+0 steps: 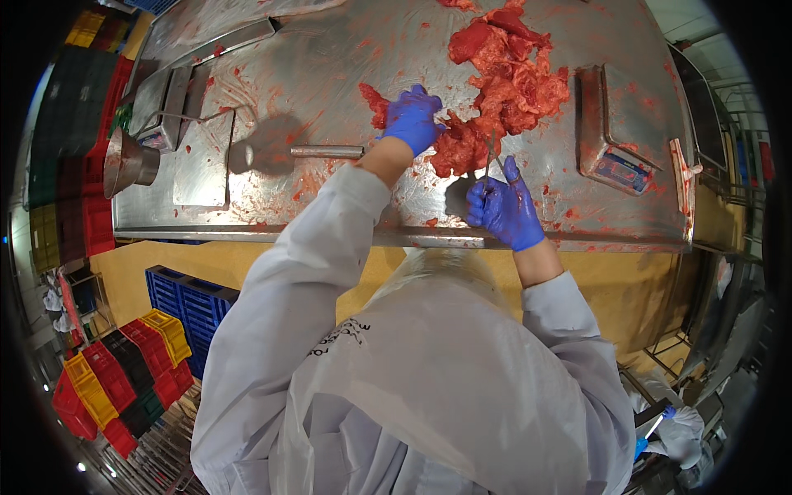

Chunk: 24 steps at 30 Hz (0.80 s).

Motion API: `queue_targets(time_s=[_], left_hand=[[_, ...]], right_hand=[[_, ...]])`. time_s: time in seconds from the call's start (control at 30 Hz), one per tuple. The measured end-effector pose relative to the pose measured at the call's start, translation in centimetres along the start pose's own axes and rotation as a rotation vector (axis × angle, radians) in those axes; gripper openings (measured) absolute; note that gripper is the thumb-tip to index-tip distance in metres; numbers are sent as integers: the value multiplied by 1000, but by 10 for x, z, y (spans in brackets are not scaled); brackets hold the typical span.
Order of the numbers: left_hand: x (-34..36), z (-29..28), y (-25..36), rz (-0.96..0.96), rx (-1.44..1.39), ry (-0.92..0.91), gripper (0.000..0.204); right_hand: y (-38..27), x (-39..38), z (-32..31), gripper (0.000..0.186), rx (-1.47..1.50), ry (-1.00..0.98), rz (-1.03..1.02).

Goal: The person cuts and separates raw red meat on a stainless steel table using a knife. They repeatedly pick up pieces, trim them, and place the cut portions into a metal tray.

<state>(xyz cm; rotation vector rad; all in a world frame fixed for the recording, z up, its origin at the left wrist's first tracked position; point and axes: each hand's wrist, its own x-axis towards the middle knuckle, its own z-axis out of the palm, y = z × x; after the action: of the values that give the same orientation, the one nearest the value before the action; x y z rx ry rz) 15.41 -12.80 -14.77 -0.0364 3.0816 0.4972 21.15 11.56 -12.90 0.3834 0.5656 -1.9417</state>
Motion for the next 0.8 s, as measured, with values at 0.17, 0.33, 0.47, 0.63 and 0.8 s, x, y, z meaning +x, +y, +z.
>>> queue_targets(time_s=[0.17, 0.33, 0.47, 0.63, 0.8], left_hand=[[-5, -27, -65, -239, 3, 56, 49], [-27, 45, -74, 158, -129, -158, 29], [5, -11, -45, -197, -631, -516, 17], [132, -125, 9, 92, -1381, -300, 34], [213, -86, -2, -239, -238, -146, 58]], right_hand=[[-6, -22, -11, 66, 84, 110, -56], [-11, -37, -31, 64, 172, 200, -80], [-25, -52, -42, 64, 124, 145, -86], [-50, -67, -75, 57, 207, 83, -139], [-64, -69, -74, 52, -50, 98, -226]])
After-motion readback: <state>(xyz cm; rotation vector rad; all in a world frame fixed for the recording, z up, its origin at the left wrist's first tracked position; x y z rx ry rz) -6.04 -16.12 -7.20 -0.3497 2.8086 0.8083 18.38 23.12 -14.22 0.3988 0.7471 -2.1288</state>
